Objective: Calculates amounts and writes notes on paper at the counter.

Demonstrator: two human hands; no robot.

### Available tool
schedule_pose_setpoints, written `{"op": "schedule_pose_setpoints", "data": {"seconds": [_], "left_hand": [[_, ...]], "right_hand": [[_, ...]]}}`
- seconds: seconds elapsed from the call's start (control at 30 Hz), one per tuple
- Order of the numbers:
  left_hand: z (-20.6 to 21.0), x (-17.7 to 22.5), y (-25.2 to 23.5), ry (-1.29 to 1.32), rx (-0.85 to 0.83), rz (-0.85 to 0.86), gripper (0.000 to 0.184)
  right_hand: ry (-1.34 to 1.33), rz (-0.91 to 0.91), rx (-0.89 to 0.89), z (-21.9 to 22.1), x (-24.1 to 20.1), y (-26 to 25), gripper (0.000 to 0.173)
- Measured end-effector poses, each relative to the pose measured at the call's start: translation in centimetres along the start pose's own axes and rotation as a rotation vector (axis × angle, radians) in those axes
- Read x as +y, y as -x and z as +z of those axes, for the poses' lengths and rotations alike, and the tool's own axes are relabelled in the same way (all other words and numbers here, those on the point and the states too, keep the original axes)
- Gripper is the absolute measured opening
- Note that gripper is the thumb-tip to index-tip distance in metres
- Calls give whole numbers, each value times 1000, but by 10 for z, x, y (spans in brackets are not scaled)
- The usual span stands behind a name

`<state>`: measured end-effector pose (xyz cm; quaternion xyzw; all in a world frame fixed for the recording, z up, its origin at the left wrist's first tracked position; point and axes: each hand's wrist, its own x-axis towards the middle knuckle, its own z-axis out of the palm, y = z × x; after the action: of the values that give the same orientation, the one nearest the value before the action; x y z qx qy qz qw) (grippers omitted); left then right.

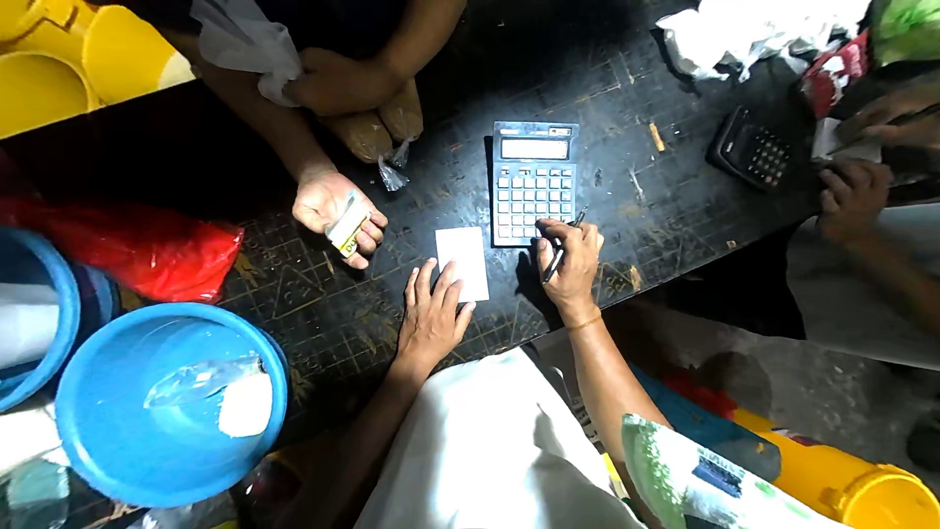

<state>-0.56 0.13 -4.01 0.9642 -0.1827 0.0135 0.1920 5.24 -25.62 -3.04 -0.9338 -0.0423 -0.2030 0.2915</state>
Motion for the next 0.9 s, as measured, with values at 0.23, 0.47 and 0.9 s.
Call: {"op": "schedule_pose_setpoints", "data": {"seconds": [0.23, 0.47, 0.9], "left_hand": [[-1, -1, 0, 6, -11, -1, 43], [-1, -2, 1, 0, -5, -4, 44], [0, -3, 1, -3, -2, -4, 44]], "right_hand": [[-35, -50, 11, 8, -4, -3, 28], [-4, -40, 42, 3, -3, -2, 28], [-26, -73, 30, 14, -7, -14, 30]]}}
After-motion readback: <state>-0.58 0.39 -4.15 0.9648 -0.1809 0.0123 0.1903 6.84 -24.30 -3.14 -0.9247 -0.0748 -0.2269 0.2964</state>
